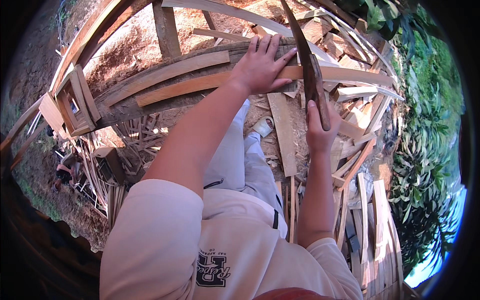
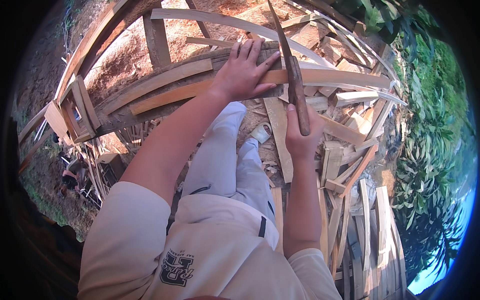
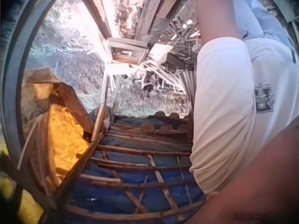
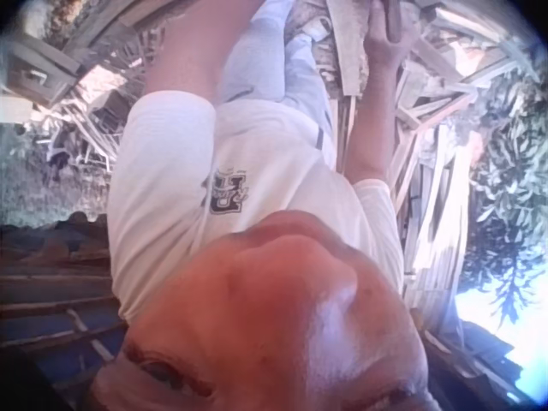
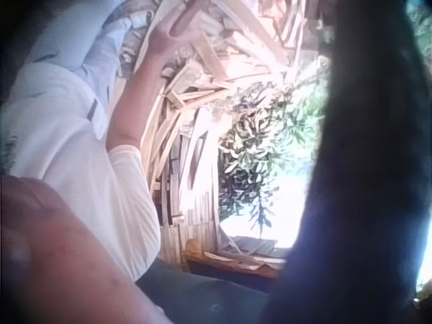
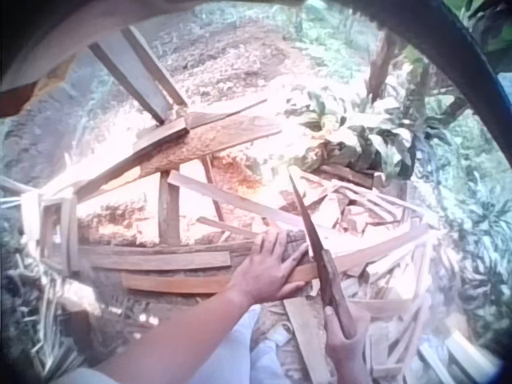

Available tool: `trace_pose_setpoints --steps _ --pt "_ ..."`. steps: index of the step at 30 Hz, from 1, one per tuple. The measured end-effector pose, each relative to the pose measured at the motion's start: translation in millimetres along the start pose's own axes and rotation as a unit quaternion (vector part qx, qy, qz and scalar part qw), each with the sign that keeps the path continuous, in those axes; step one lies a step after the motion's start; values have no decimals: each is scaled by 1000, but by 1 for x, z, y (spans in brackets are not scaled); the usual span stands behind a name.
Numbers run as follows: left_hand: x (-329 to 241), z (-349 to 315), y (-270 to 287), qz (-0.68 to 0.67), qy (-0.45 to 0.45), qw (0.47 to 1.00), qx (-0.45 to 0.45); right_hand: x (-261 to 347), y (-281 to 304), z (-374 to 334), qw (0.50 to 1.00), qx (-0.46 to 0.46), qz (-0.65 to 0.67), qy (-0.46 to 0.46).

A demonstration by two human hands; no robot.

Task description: The person uses a hand saw to cut a wooden plank resting on a wooden frame. They position the plank, saw through it, and then inspect the cut piece.

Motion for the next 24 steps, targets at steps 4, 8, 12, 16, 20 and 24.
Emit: trace_pose_setpoints --steps 4,8,12,16,20,24 --pt "0 -4 3 -6 16 1000 -7 -12 1 -9 1000 13 -8 27" --pt "0 -2 4 -20 24 999 -25 -37 -6 -23 994 -15 -38 100" --pt "2 0 5 5 23 999 -35 -35 2 -30 998 -16 48 39" --pt "1 -2 1 21 26 998 -49 -9 20 -59 1000 -4 -4 17" --pt "-1 -4 -4 22 26 998 -50 26 52 -131 999 -10 -47 -20" --pt "-4 -1 3 40 19 998 -45 30 107 -191 995 27 -85 -54"
Point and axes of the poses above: each hand's wrist, its own z-axis towards the middle knuckle, its own y-axis out of the back of the hand, x = y × z, the point moved 2 cm from there along z, towards the middle knuckle, and after that the axes turned 3 degrees about -z, right-handed, at the moved point
